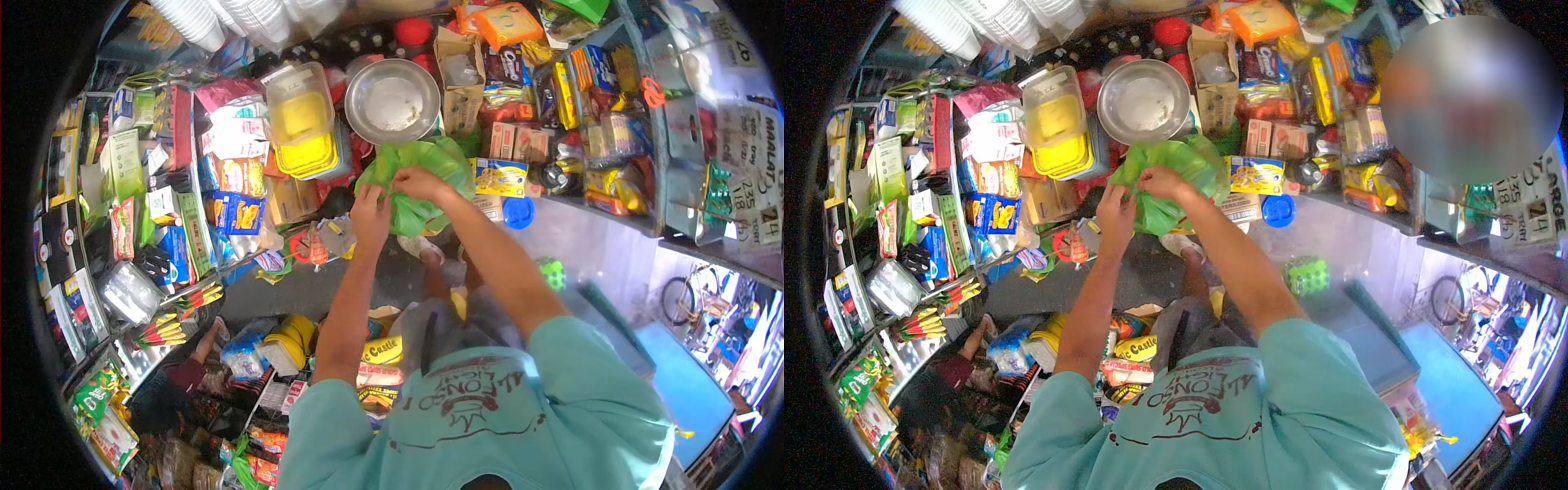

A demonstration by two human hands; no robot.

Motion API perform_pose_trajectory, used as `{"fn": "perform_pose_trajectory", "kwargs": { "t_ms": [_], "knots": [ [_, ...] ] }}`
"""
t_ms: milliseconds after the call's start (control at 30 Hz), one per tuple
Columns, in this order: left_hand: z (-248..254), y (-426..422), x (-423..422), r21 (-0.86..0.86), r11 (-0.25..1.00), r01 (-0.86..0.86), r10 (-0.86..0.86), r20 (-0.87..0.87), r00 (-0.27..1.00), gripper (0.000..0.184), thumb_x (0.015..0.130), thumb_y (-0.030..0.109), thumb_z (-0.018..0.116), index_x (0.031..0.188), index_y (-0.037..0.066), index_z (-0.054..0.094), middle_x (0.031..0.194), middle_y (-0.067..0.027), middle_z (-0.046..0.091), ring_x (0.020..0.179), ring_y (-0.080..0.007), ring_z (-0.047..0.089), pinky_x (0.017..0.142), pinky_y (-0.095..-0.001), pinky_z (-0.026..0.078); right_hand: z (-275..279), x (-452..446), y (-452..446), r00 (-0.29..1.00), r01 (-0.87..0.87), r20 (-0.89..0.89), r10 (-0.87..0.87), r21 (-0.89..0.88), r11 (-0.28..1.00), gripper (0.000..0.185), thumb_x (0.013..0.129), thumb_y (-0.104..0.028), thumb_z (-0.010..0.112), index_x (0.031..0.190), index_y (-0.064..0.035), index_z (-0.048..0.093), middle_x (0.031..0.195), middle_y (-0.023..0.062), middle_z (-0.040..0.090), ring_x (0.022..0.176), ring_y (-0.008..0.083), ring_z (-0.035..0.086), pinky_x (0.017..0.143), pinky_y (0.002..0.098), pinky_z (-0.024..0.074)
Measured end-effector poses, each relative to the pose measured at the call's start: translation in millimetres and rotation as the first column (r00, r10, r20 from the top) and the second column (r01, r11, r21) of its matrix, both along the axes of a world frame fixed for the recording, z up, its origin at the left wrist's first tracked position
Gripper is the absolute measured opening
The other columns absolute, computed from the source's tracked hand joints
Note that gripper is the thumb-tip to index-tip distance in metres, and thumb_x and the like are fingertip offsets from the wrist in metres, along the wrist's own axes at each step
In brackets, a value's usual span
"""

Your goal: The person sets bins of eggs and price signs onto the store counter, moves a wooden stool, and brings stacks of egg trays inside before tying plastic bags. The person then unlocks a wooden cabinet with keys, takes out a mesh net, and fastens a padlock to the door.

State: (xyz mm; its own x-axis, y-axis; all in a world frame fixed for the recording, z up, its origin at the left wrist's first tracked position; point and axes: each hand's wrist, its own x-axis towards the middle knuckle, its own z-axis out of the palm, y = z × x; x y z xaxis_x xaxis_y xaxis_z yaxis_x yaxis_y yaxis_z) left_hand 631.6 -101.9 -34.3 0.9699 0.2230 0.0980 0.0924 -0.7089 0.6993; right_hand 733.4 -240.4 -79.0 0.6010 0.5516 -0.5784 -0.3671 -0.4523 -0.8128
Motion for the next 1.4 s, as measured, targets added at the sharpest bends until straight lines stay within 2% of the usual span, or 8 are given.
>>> {"fn": "perform_pose_trajectory", "kwargs": {
  "t_ms": [200, 600, 733, 867, 967, 1067, 1233, 1400],
  "knots": [
    [-2.2, -6.1, -0.3, -0.141, 0.984, -0.110, 0.102, -0.062, 0.993, 0.021, 0.073, -0.003, 0.070, 0.086, -0.001, 0.054, 0.080, -0.0153, 0.055, 0.071, -0.0346, 0.060, 0.063, -0.0404, 0.047, -6.2, -20.2, 10.5, 0.884, 0.109, 0.466, -0.044, -0.113, 0.988, 0.022, 0.085, -0.026, 0.063, 0.090, -0.0052, 0.066, 0.078, 0.0141, 0.068, 0.068, 0.0299, 0.065, 0.063, 0.0401, 0.0508],
    [-23.1, -5.3, -38.2, -0.050, 0.999, -0.001, -0.007, -0.169, 0.986, 0.018, 0.077, -0.002, 0.065, 0.093, -0.001, 0.056, 0.075, -0.0152, 0.053, 0.061, -0.0303, 0.053, 0.056, -0.0400, 0.040, 24.2, -57.0, 26.2, 0.866, 0.332, 0.488, -0.114, -0.387, 0.860, 0.025, 0.088, -0.026, 0.055, 0.097, -0.0020, 0.056, 0.075, 0.0240, 0.065, 0.072, 0.0443, 0.064, 0.064, 0.0541, 0.0513],
    [-17.1, -6.6, -64.4, -0.210, 0.972, -0.108, 0.057, -0.234, 0.970, 0.012, 0.082, 0.000, 0.065, 0.087, 0.000, 0.055, 0.073, -0.0112, 0.056, 0.061, -0.0222, 0.053, 0.056, -0.0349, 0.041, 47.8, -57.3, 8.3, 0.820, -0.167, 0.442, 0.364, -0.424, 0.890, 0.034, 0.089, -0.027, 0.055, 0.103, 0.0032, 0.051, 0.076, 0.0255, 0.065, 0.073, 0.0445, 0.065, 0.064, 0.0541, 0.0516],
    [18.5, -23.7, -77.5, -0.683, 0.693, -0.230, 0.028, -0.293, 0.956, 0.012, 0.087, 0.003, 0.065, 0.081, 0.003, 0.055, 0.075, -0.0047, 0.063, 0.064, -0.0131, 0.054, 0.060, -0.0270, 0.043, 81.2, -72.2, -19.1, 0.771, -0.345, 0.420, 0.478, -0.354, 0.869, 0.038, 0.090, -0.032, 0.055, 0.105, 0.0038, 0.051, 0.078, 0.0250, 0.066, 0.074, 0.0439, 0.066, 0.065, 0.0526, 0.0519],
    [59.6, -30.9, -83.8, -0.668, 0.718, -0.197, -0.186, -0.457, 0.870, 0.008, 0.088, 0.007, 0.065, 0.085, 0.004, 0.058, 0.082, -0.0035, 0.067, 0.064, -0.0109, 0.055, 0.062, -0.0236, 0.046, 124.7, -92.7, -63.1, 0.824, -0.336, 0.355, 0.442, -0.323, 0.885, 0.041, 0.089, -0.037, 0.058, 0.102, 0.0012, 0.057, 0.083, 0.0242, 0.067, 0.081, 0.0415, 0.066, 0.071, 0.0523, 0.0520],
    [78.8, -36.4, -82.3, -0.753, 0.403, -0.520, -0.246, -0.636, 0.731, 0.008, 0.088, 0.009, 0.064, 0.085, 0.004, 0.058, 0.082, -0.0049, 0.067, 0.064, -0.0096, 0.056, 0.060, -0.0244, 0.047, 152.3, -125.9, -126.8, 0.865, -0.315, 0.293, 0.406, -0.312, 0.896, 0.043, 0.090, -0.043, 0.055, 0.098, -0.0011, 0.059, 0.082, 0.0242, 0.065, 0.079, 0.0425, 0.065, 0.072, 0.0529, 0.0513],
    [-27.3, -43.0, -49.8, -0.591, 0.448, -0.671, 0.220, -0.654, 0.723, 0.017, 0.086, 0.024, 0.070, 0.085, 0.009, 0.063, 0.078, -0.0014, 0.064, 0.063, -0.0073, 0.058, 0.058, -0.0246, 0.048, 169.8, -162.6, -209.7, 0.907, -0.359, 0.039, 0.419, -0.448, 0.819, 0.049, 0.087, -0.048, 0.059, 0.097, -0.0006, 0.060, 0.083, 0.0237, 0.066, 0.079, 0.0432, 0.065, 0.073, 0.0532, 0.0500],
    [-201.6, -88.9, 16.2, -0.275, 0.924, -0.266, 0.169, -0.332, 0.928, 0.055, 0.075, 0.044, 0.078, 0.101, -0.003, 0.064, 0.089, -0.0141, 0.070, 0.077, -0.0315, 0.066, 0.068, -0.0436, 0.051, 122.2, -194.1, -271.4, 0.982, -0.180, -0.057, 0.181, -0.578, 0.796, 0.052, 0.083, -0.048, 0.066, 0.097, 0.0020, 0.060, 0.083, 0.0251, 0.066, 0.080, 0.0446, 0.064, 0.074, 0.0534, 0.0495]
  ]
}}
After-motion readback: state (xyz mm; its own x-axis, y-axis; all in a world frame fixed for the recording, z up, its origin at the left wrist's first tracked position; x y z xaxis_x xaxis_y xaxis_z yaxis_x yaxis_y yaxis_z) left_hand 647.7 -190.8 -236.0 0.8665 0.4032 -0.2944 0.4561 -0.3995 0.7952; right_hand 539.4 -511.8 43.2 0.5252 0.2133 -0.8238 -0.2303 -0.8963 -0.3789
